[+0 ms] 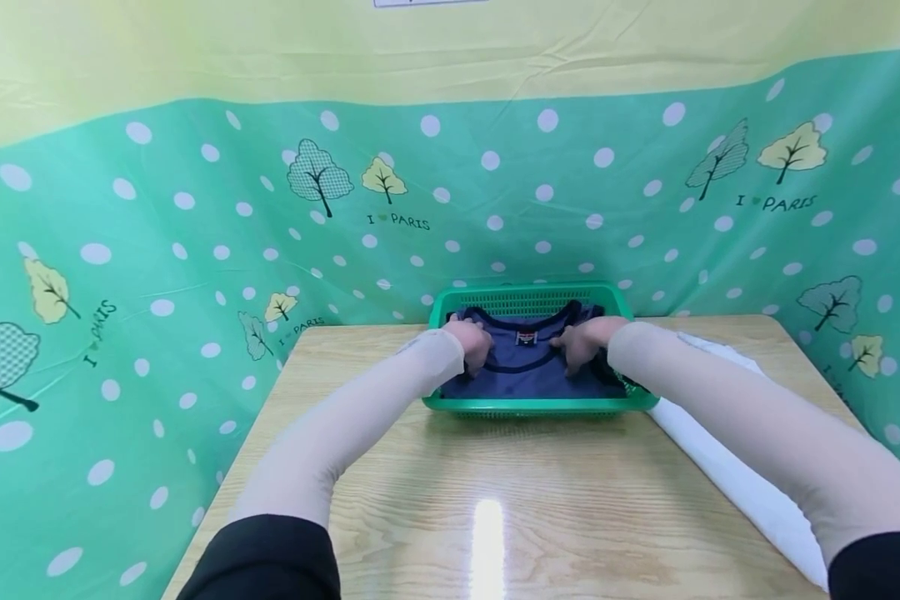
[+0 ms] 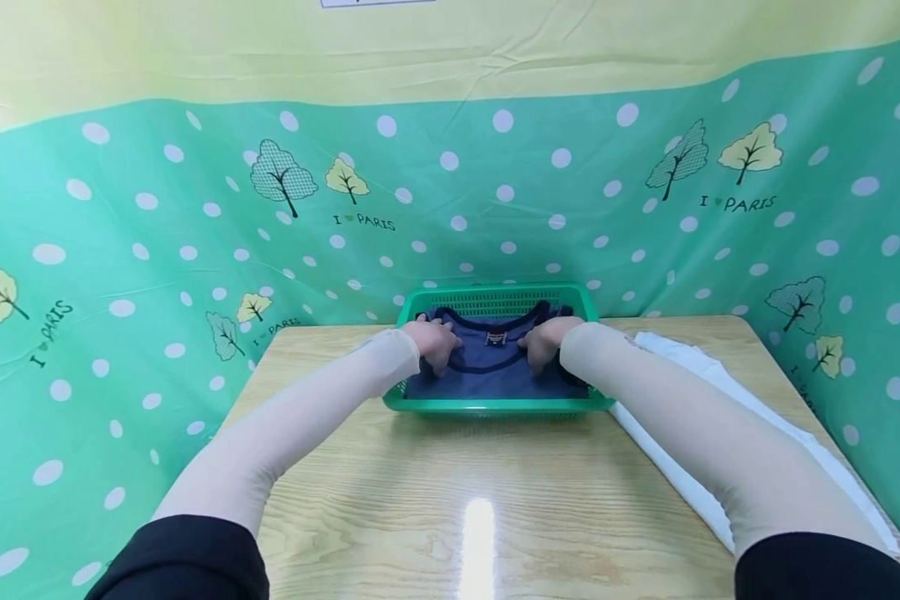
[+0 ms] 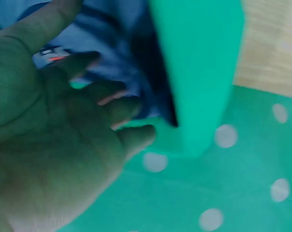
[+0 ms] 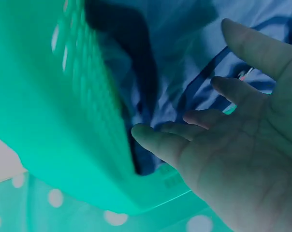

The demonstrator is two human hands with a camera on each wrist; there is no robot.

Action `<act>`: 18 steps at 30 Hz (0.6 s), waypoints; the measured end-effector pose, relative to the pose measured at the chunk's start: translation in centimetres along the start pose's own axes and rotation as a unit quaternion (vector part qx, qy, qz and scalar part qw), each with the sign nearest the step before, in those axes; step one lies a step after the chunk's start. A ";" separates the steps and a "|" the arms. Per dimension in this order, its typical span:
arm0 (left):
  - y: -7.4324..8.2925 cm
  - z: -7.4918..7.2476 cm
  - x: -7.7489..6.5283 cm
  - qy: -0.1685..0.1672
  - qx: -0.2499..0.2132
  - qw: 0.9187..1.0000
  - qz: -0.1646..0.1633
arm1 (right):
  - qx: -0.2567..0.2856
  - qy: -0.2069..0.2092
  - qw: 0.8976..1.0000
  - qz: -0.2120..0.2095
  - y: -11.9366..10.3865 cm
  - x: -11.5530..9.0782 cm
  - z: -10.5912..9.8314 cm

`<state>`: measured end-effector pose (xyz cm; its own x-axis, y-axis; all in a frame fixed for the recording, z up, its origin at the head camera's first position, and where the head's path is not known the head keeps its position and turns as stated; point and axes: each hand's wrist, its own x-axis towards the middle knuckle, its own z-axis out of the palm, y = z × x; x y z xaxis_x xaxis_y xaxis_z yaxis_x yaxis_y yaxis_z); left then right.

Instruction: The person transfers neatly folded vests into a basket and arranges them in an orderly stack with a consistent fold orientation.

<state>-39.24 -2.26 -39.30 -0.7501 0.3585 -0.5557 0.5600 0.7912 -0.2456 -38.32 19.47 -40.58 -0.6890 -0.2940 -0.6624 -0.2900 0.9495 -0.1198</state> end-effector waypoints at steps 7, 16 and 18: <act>0.9 -0.1 -2.4 -0.035 -0.002 0.999 -0.027 | -0.026 -0.015 1.000 0.005 -0.8 -1.2 1.6; 2.1 0.9 -2.3 -0.127 0.083 0.986 -0.069 | -0.028 -0.014 0.999 0.014 -0.9 -1.7 2.2; 2.1 1.1 -2.4 -0.130 0.090 0.985 -0.073 | -0.029 -0.014 0.999 0.016 -1.0 -1.6 2.3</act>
<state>-35.88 -1.99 -39.38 -0.7244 0.0897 -0.6835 0.5238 0.7162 -0.4611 -35.38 19.29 -41.08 -0.6800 -0.2591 -0.6858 -0.3057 0.9505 -0.0560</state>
